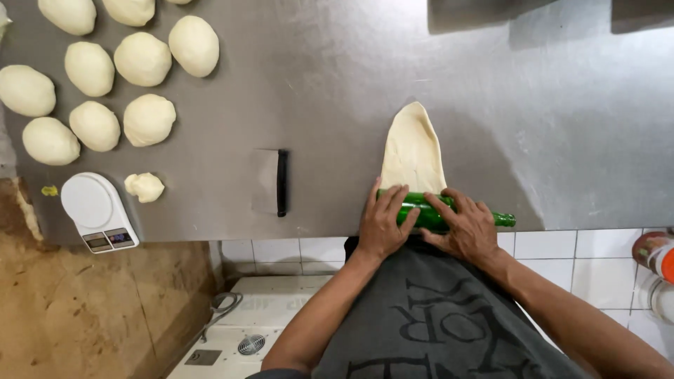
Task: Flattening dough balls using a glass bottle as a rolling pin and shaping them into loaves to place in metal tins.
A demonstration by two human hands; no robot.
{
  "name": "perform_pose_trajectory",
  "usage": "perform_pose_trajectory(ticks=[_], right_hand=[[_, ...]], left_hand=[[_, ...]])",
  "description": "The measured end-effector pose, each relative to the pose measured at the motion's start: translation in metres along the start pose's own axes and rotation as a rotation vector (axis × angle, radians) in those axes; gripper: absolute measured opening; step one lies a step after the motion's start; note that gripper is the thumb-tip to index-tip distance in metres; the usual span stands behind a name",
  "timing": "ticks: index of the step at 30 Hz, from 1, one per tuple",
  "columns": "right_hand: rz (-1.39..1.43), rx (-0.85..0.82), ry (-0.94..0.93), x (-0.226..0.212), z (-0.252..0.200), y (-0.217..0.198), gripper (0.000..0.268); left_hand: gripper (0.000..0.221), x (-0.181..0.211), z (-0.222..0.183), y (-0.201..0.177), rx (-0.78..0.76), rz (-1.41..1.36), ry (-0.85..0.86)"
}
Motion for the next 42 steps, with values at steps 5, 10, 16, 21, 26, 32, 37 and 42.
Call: perform_pose_trajectory(ticks=[5, 10, 16, 21, 26, 32, 37, 42], right_hand=[[0.125, -0.498, 0.176, -0.001, 0.002, 0.004, 0.081], [0.139, -0.221, 0.061, 0.007, 0.015, -0.01, 0.079], [-0.076, 0.297, -0.012, 0.026, 0.101, -0.014, 0.037], [0.086, 0.215, 0.21, 0.064, 0.166, -0.006, 0.016], [0.262, 0.409, 0.032, 0.073, 0.127, 0.009, 0.015], [-0.074, 0.415, -0.164, 0.049, 0.162, -0.016, 0.034], [0.068, 0.192, 0.03, 0.077, 0.246, -0.029, 0.028], [0.161, 0.039, 0.18, 0.083, 0.179, -0.027, 0.03]], left_hand=[[0.049, 0.029, -0.018, -0.026, -0.014, -0.124, 0.014], [0.042, 0.028, 0.011, -0.04, 0.017, -0.091, 0.006], [0.033, -0.013, 0.129, -0.025, 0.216, 0.246, -0.032], [0.034, -0.046, 0.197, -0.029, 0.156, 0.235, -0.248], [0.043, -0.031, 0.136, -0.027, 0.324, 0.234, 0.004], [0.046, -0.03, 0.177, -0.022, 0.274, 0.364, 0.107], [0.043, -0.053, 0.263, -0.041, 0.077, 0.318, -0.233], [0.058, -0.045, 0.232, -0.028, -0.21, 0.16, -0.429]])
Point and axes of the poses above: each hand's wrist, its own z-axis towards the middle knuckle, its own y-axis out of the palm, x = y × z, the point moved 9 cm from there along z, towards the middle knuckle, and after that the axes turned 4 degrees about -z, right-handed, at the moved point
